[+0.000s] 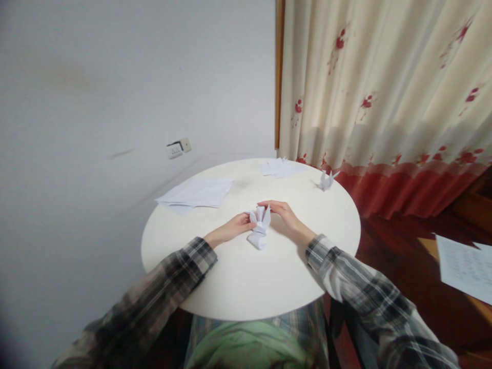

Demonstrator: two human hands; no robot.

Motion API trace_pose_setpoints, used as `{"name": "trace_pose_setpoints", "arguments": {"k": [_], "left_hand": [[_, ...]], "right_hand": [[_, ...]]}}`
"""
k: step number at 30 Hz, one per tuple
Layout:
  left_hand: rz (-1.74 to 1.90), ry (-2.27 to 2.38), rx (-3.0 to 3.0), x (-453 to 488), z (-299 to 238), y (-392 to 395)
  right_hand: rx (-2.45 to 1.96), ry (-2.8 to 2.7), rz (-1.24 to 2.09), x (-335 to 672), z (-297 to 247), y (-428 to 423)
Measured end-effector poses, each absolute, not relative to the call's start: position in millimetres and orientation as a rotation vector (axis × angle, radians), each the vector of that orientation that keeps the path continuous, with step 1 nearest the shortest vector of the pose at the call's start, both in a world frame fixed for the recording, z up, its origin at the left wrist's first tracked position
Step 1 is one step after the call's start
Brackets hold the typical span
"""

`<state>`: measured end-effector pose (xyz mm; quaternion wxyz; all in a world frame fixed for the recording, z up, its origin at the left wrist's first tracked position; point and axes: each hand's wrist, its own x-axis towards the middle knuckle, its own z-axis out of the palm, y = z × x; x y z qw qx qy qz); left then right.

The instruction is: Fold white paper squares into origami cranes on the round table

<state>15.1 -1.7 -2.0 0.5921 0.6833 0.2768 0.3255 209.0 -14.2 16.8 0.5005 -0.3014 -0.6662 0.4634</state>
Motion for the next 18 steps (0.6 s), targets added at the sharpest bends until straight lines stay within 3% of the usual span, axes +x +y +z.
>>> {"name": "trace_pose_setpoints", "arguments": {"k": [6,11,18], "left_hand": [[0.727,0.618,1.586,15,0,-4],[0.705,0.601,1.561,15,5,-9],[0.668,0.607,1.544,15,10,-12]], "right_hand": [[-0.907,-1.711,1.011,212,15,-12],[-0.969,-1.863,0.572,213,13,-14],[-0.841,-1.987,0.272,218,13,-12]]}}
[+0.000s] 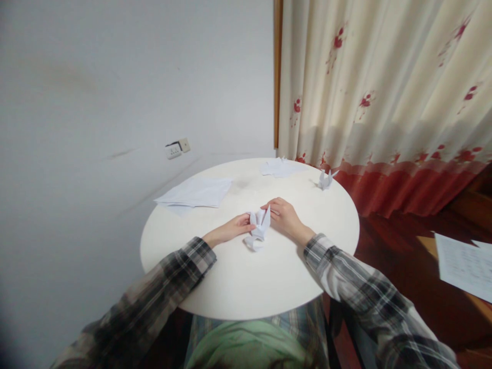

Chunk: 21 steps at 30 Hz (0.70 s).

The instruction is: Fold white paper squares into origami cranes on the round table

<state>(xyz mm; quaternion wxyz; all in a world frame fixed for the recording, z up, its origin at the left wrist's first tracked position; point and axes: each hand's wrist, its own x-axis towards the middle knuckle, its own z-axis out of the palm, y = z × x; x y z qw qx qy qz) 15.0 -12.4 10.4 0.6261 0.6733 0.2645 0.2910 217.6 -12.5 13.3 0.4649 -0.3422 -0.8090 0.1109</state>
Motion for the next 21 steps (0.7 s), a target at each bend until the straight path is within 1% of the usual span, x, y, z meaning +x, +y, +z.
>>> {"name": "trace_pose_setpoints", "arguments": {"k": [4,8,12,18,21], "left_hand": [[0.713,0.613,1.532,16,8,-9],[0.767,0.651,1.542,16,4,-6],[0.833,0.677,1.575,15,6,-6],[0.847,0.7,1.556,14,8,-9],[0.843,0.694,1.468,14,9,-10]], "right_hand": [[-0.859,-2.033,0.233,217,11,-12],[-0.917,-2.005,0.334,214,11,-14],[-0.968,-1.905,0.593,210,10,-15],[-0.904,-1.639,1.124,205,-2,-9],[-0.853,-1.555,1.283,203,-7,-7]]}}
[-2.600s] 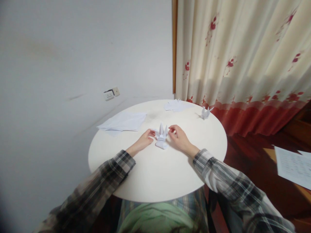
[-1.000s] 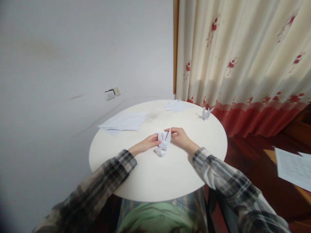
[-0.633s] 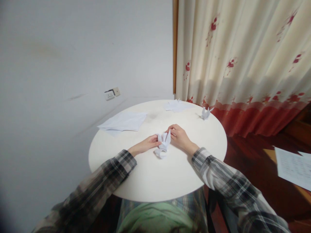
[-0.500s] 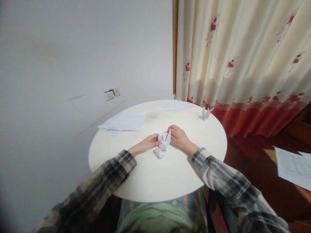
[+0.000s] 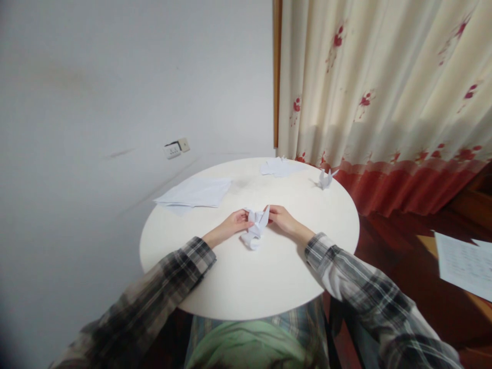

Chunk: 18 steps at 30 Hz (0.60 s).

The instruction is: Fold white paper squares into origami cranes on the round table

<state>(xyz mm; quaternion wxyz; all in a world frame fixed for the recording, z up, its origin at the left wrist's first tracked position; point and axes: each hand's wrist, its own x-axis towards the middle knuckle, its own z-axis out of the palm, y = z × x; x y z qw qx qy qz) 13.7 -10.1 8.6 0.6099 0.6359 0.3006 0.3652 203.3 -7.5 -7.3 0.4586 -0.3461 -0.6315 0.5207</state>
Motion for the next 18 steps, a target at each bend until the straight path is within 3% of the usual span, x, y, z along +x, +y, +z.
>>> {"name": "trace_pose_setpoints", "arguments": {"k": [9,18], "left_hand": [[0.825,0.694,1.322,13,8,-12],[0.866,0.708,1.535,16,10,-12]], "right_hand": [[-0.774,-1.412,1.48,202,-2,-13],[-0.761,-1.414,1.551,198,7,-20]]}}
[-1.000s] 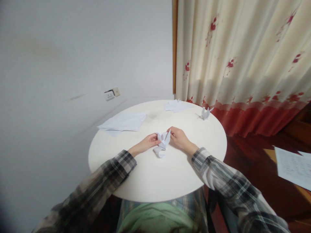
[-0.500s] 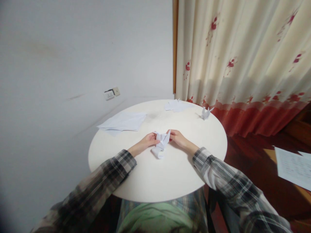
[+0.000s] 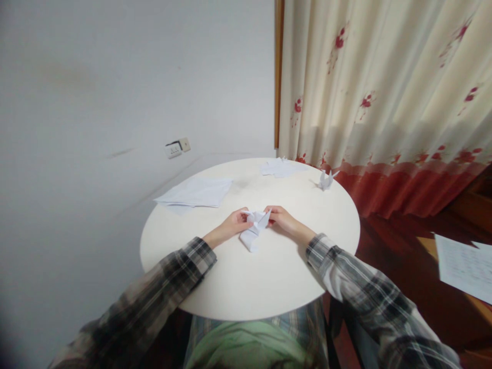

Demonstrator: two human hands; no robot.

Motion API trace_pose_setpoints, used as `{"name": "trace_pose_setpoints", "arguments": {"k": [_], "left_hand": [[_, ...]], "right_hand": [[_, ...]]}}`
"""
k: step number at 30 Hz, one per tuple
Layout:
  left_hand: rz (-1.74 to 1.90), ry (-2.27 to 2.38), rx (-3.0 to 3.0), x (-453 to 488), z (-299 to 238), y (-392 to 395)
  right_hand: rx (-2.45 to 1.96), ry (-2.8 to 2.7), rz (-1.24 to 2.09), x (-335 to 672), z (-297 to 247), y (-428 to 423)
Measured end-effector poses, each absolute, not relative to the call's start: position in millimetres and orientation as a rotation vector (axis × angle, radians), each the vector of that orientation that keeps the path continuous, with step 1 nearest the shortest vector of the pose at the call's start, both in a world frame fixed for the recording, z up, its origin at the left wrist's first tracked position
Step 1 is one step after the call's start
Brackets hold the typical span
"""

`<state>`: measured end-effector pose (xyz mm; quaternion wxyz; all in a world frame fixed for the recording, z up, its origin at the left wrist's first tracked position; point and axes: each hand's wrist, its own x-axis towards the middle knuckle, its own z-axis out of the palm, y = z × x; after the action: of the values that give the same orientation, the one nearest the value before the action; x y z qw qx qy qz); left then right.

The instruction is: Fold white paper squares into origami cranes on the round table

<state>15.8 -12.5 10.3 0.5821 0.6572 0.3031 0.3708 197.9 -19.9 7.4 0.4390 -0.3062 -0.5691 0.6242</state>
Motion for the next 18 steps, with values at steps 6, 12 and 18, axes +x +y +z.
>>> {"name": "trace_pose_setpoints", "arguments": {"k": [6,12,18], "left_hand": [[0.897,0.755,1.69,13,6,-9],[0.894,0.762,1.749,12,10,-13],[0.894,0.774,1.797,11,15,-19]], "right_hand": [[-0.752,-1.437,1.578,199,8,-20],[-0.806,-1.489,1.694,206,14,-25],[-0.706,-1.374,1.967,209,16,-25]]}}
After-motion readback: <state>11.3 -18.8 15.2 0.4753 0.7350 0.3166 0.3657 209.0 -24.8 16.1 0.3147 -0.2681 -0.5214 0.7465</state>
